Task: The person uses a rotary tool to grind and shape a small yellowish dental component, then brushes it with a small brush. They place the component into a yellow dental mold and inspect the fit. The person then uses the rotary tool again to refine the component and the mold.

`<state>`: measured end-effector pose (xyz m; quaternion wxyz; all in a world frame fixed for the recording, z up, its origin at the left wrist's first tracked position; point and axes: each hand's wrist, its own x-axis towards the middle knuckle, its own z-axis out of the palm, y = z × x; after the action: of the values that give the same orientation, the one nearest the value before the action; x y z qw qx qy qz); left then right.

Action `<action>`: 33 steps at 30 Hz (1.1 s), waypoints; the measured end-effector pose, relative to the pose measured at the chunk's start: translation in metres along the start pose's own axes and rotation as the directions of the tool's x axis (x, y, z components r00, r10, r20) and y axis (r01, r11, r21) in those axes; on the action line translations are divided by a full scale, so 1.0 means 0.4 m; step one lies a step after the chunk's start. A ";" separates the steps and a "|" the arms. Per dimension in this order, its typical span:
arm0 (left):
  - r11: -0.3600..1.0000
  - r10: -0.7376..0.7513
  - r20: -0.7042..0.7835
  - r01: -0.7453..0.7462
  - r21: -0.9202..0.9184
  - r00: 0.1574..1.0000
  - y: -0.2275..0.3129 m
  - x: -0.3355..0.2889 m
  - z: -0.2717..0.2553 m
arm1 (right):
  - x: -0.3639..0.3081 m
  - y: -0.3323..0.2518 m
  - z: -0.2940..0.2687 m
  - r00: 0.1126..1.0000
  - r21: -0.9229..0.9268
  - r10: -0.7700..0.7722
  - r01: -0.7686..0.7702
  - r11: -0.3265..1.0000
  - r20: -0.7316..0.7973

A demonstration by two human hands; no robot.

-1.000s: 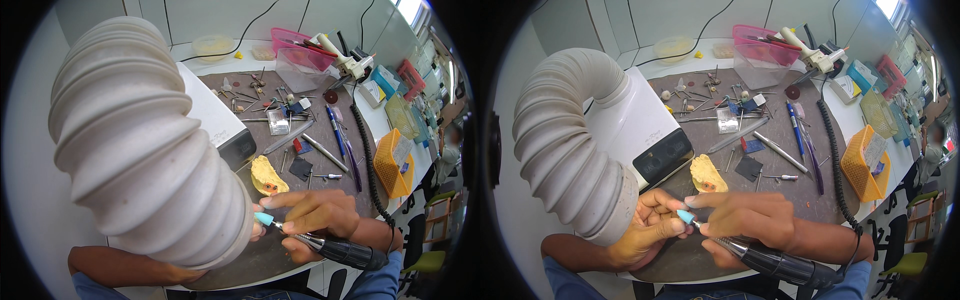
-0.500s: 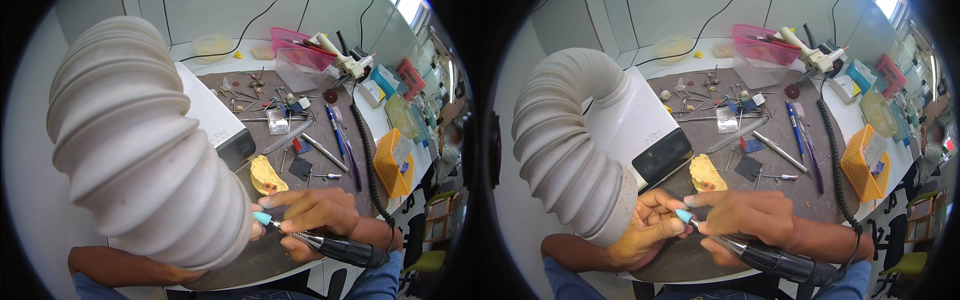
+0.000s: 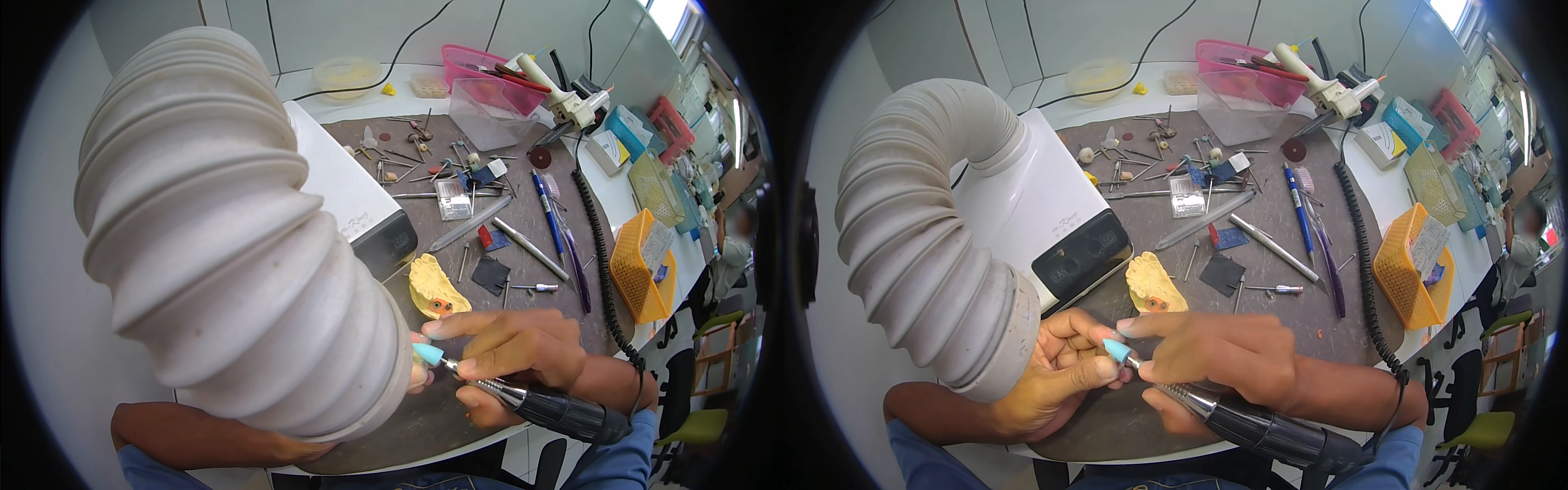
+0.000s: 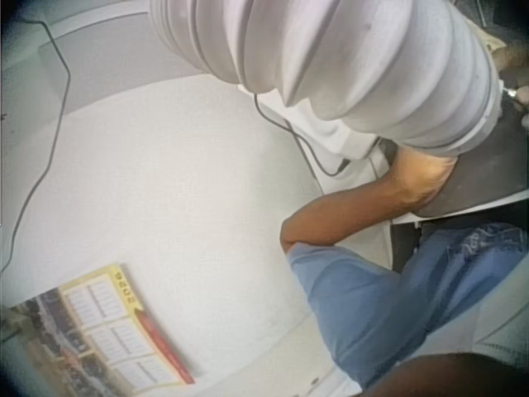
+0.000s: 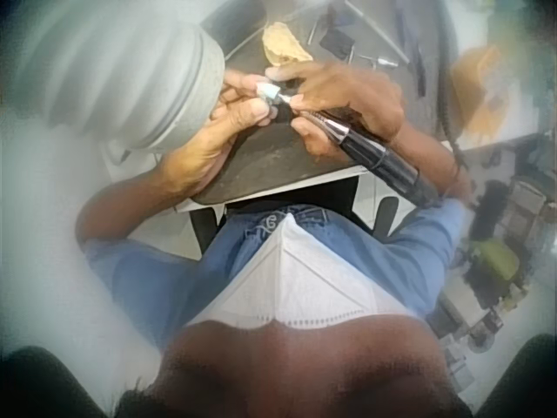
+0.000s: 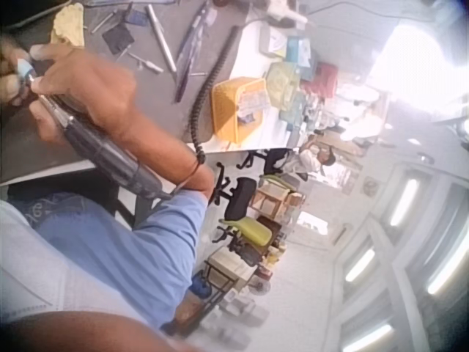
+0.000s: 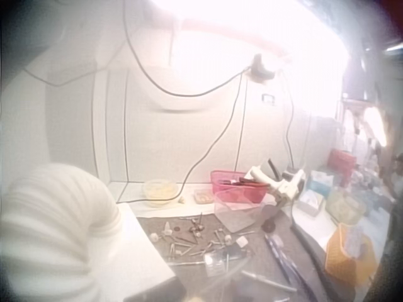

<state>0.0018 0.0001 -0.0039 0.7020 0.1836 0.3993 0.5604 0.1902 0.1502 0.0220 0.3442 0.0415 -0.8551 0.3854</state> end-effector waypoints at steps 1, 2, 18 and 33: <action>0.998 -0.015 0.012 0.014 0.066 1.000 0.014 0.013 0.015 | -0.001 -0.005 -0.005 1.000 -0.029 0.013 -0.013 0.999 -0.010; 0.991 -0.032 0.031 0.028 0.132 0.999 0.020 0.030 0.023 | -0.005 -0.011 -0.013 0.999 -0.065 0.029 -0.030 0.997 -0.023; 0.944 0.212 -0.016 -0.201 0.263 0.977 0.020 -0.013 0.051 | -0.028 -0.039 -0.305 0.610 0.638 0.785 -0.565 0.524 -0.105; 0.837 0.286 0.089 -0.294 0.463 0.954 0.010 0.002 0.048 | -0.183 -0.008 -0.307 0.616 -0.735 0.658 -0.664 0.137 -0.433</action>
<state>0.0138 0.0055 0.0105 0.5465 0.4111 0.4852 0.5448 0.3152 0.2181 0.0360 0.1137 -0.5128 -0.8506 0.0231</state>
